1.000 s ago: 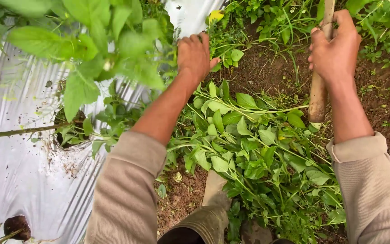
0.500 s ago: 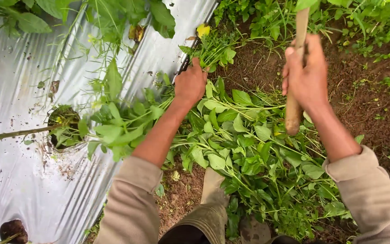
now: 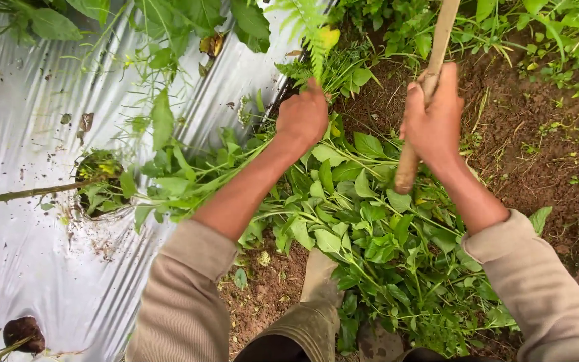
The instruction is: Clearing weeds from a garden bed using a hand sickle and manual pulling.
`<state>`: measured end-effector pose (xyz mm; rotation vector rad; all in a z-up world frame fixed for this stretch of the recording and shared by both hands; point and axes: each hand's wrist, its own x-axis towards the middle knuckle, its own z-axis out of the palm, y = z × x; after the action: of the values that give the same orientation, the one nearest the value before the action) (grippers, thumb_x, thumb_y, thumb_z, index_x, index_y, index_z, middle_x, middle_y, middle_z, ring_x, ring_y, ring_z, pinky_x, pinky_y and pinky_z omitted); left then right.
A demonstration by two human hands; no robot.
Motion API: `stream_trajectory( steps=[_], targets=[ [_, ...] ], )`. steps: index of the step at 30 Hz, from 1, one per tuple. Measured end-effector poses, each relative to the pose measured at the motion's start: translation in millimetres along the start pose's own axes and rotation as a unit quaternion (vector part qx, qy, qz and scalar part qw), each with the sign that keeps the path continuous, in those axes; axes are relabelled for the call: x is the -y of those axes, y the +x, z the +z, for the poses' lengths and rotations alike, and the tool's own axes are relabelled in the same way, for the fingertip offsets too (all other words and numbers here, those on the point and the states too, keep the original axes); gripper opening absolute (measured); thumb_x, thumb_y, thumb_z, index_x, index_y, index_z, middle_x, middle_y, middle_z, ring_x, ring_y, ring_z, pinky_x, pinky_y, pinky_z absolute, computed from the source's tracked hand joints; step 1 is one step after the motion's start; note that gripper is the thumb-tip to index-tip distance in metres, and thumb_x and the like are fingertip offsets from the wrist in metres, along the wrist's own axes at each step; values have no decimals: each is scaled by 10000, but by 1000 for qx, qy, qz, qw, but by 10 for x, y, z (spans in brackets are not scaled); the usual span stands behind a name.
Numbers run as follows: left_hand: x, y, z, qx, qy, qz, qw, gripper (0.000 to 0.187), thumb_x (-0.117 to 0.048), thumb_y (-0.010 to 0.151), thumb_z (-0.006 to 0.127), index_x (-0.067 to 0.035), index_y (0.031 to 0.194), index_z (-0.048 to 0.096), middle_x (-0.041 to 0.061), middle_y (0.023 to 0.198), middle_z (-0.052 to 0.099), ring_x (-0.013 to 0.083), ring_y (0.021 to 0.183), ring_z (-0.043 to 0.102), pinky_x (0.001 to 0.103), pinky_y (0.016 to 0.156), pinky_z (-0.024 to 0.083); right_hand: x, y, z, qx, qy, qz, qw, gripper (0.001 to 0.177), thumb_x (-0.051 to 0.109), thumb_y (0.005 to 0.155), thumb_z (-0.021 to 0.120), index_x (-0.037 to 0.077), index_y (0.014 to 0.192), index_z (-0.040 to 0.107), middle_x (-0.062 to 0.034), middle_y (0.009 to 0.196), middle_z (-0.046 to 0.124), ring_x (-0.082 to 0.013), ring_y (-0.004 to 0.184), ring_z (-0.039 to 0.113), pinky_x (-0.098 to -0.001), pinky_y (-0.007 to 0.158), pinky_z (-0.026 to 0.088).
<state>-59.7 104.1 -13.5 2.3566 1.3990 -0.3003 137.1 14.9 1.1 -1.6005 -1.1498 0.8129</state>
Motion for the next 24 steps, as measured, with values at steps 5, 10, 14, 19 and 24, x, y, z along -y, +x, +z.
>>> stream_trajectory(
  steps=[5,10,14,19,24],
  targets=[
    [11,55,94,-2,20,17,1000,400,-56,978,405,135,1328,436,297,933,698,373,733,746,494,573,626,-131,-45,-53,113,-91,125,982,189,-103,998,451,-88,1187,441,-195,755,573,-219,487,549,-317,344,511],
    [-95,-100,-47,11,35,41,999,450,-9,974,409,169,1388,420,337,987,700,378,770,750,480,554,636,8,-7,-73,35,-43,52,997,195,-149,1009,413,-65,1186,412,-187,805,543,-218,529,549,-282,383,505],
    [-81,-93,-33,6,32,37,999,446,-16,966,408,166,1371,438,301,897,712,345,705,745,483,534,627,-31,-53,-51,80,-81,83,990,239,-130,999,418,-87,1234,406,-232,819,583,-222,547,569,-306,393,531],
    [-43,13,50,-2,60,49,997,392,-44,971,420,150,1303,499,263,843,718,334,662,740,485,524,615,-30,-4,-215,115,-114,149,975,236,-112,997,432,-127,1231,443,-236,793,572,-245,482,565,-312,340,508],
    [-189,185,-11,86,202,65,974,544,68,961,363,113,1501,318,-31,469,439,82,311,366,252,217,340,-29,30,20,-41,129,79,988,202,-109,1092,404,85,1115,354,-45,829,514,-120,490,489,-202,345,479]
  ],
)
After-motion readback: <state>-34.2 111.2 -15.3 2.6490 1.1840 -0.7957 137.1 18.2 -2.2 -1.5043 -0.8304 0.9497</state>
